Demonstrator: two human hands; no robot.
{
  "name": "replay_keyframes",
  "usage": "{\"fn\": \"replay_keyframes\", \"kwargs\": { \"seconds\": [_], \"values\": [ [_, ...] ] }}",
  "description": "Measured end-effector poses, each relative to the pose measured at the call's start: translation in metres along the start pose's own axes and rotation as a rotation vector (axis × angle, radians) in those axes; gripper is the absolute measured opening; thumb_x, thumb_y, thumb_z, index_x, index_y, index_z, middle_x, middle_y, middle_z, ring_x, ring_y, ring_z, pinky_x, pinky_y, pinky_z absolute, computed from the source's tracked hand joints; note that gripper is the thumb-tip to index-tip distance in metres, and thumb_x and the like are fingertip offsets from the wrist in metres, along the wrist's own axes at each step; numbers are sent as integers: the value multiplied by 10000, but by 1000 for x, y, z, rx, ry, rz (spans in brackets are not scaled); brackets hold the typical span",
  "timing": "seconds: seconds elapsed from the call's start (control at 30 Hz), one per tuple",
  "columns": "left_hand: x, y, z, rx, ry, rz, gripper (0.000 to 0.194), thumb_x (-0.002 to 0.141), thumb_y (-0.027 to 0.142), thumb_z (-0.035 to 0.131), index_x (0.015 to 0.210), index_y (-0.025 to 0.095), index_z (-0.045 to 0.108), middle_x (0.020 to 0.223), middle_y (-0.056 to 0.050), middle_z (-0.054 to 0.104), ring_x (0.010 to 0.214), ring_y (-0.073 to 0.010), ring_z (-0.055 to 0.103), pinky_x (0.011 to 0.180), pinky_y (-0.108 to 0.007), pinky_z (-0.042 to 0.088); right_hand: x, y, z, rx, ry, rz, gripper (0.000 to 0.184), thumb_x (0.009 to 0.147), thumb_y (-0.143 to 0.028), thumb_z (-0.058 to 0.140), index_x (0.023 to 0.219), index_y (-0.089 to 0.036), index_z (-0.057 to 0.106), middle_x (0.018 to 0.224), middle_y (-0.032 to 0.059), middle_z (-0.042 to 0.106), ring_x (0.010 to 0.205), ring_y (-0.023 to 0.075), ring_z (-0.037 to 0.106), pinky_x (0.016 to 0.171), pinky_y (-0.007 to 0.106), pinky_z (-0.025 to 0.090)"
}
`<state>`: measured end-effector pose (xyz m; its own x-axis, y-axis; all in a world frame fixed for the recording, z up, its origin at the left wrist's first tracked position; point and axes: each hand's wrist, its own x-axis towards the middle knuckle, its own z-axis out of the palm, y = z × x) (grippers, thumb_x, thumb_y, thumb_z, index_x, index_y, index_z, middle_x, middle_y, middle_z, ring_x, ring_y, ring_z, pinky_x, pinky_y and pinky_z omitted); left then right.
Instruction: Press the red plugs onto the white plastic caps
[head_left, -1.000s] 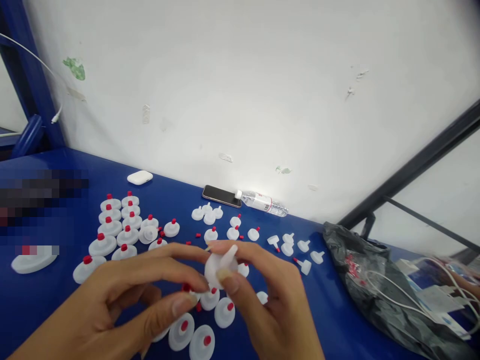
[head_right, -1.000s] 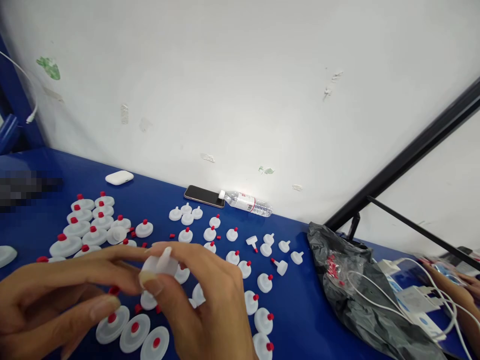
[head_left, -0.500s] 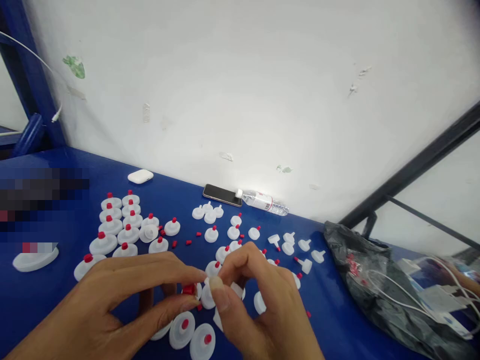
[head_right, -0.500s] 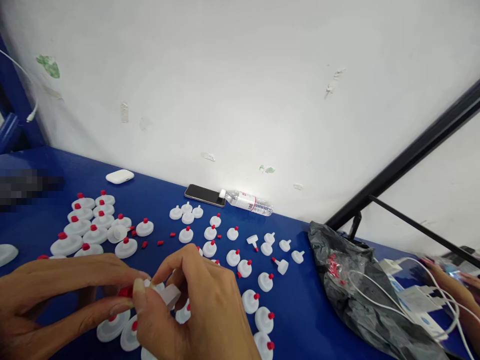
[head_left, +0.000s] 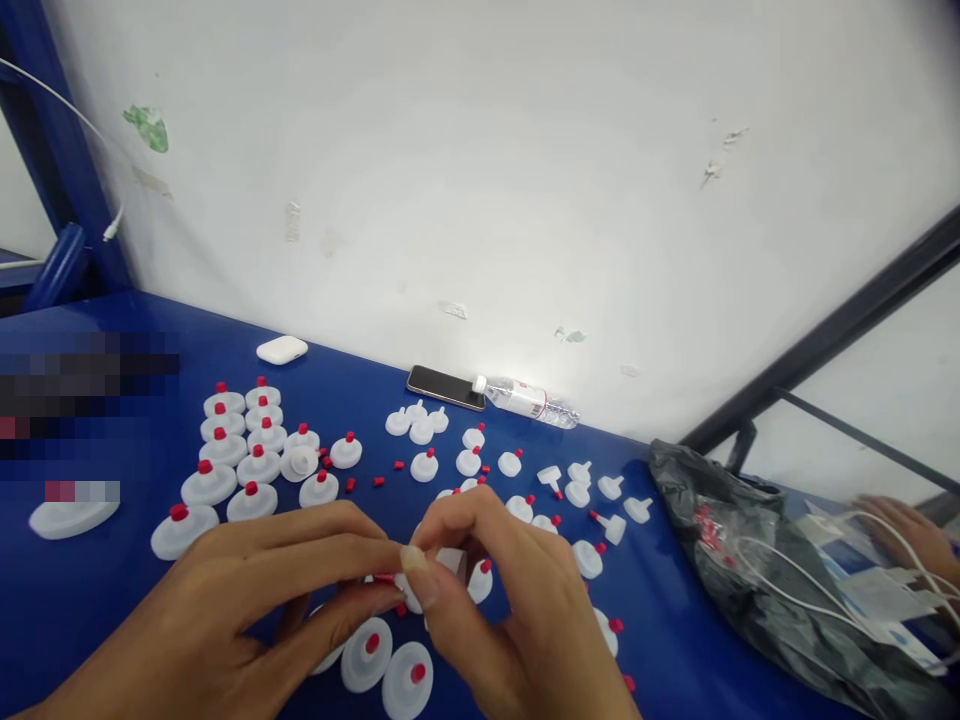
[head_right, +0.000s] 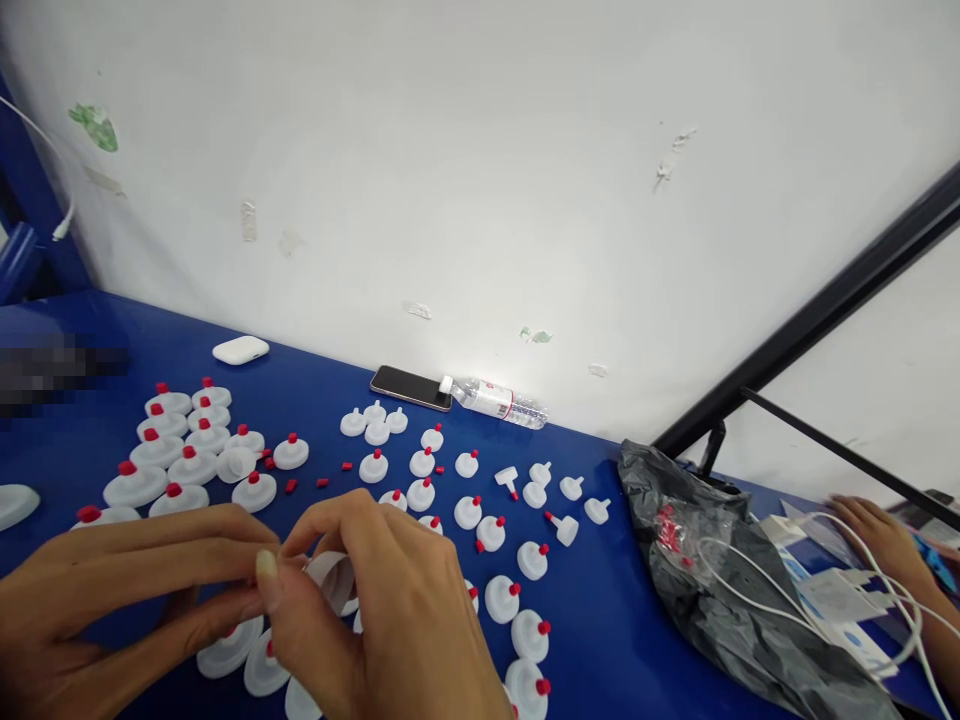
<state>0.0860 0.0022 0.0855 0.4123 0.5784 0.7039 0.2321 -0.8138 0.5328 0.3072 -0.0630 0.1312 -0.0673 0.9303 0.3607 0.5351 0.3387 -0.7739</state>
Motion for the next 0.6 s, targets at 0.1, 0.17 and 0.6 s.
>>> {"fn": "replay_keyframes", "kwargs": {
  "seconds": [0.1, 0.17, 0.6],
  "values": [
    [-1, -1, 1, -3, 2, -4, 250, 1270, 464, 676, 1193, 416, 908, 1056, 92, 947, 759, -103, 884, 702, -89, 667, 1, -3, -1, -7, -36, 26, 77, 1148, -376, 768, 1129, -326, 824, 904, -61, 796, 785, 161, 740, 809, 305, 553],
    [-3, 0, 2, 0, 13, -12, 256, 1260, 471, 695, 1124, 379, 892, 1026, 73, 940, 790, -124, 900, 732, -113, 691, 2, -5, 0, 40, -47, 57, 71, 1108, -386, 821, 1149, -329, 811, 906, -66, 796, 787, 167, 743, 784, 302, 545],
    [-8, -5, 3, 107, 103, 10, 180, 1243, 493, 734, 1205, 377, 867, 1036, 95, 945, 748, -117, 867, 746, -132, 688, 4, 9, 14, -124, -12, -73, 481, 1325, -601, 431, 1268, -335, 827, 621, -101, 640, 486, 153, 587, 621, 314, 411]
  ]
}}
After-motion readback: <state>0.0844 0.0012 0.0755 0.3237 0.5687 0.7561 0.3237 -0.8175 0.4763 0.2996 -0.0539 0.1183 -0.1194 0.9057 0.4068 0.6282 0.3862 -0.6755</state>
